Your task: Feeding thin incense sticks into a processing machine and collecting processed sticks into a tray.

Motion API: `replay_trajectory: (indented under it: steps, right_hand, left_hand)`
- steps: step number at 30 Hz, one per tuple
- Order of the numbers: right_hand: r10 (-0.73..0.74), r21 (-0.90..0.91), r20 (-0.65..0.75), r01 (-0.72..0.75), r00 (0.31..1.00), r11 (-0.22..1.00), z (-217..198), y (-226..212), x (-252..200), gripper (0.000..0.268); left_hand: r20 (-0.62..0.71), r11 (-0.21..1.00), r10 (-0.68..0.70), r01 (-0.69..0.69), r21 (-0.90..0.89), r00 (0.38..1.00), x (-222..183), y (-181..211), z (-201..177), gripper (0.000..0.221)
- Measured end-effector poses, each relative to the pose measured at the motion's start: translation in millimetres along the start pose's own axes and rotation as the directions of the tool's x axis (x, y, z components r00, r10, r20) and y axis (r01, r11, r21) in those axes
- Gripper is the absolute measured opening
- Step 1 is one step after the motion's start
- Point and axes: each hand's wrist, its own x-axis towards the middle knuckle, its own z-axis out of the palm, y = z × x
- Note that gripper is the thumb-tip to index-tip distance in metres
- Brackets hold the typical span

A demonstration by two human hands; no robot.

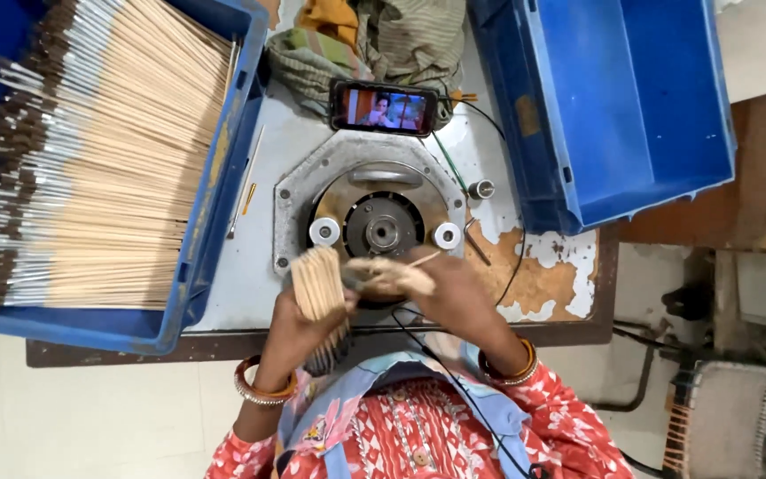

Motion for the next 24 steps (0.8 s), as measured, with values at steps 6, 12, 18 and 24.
replay_trajectory:
  steps: [6, 12, 18, 24]
  right_hand:
    - [0.170, -0.258, -0.301, -0.252, 0.938, 0.933, 8.5, 25.5, 34.5, 0.033]
    - [0.231, -0.124, -0.281, -0.274, 0.931, 0.954, 30.2, 33.4, 37.7, 0.025]
    - [0.145, 0.028, -0.401, -0.146, 0.905, 0.989, 5.5, -16.7, 21.1, 0.018]
    - [0.044, 0.017, 0.049, -0.045, 0.998, 0.999, 5.1, -4.7, 0.9, 0.023]
  left_hand:
    - [-0.092, 0.800, -0.393, 0.290, -0.525, 0.915, -10.1, -36.0, 4.5, 0.024]
    - [-0.030, 0.471, -0.587, 0.311, -0.826, 0.809, -41.0, -69.8, 13.8, 0.028]
    - [-0.099, 0.696, -0.488, 0.318, -0.643, 0.867, -24.9, -24.2, 10.4, 0.028]
    - [-0.033, 0.999, 0.032, -0.032, -0.004, 0.999, -1.3, 0.3, 1.6, 0.039]
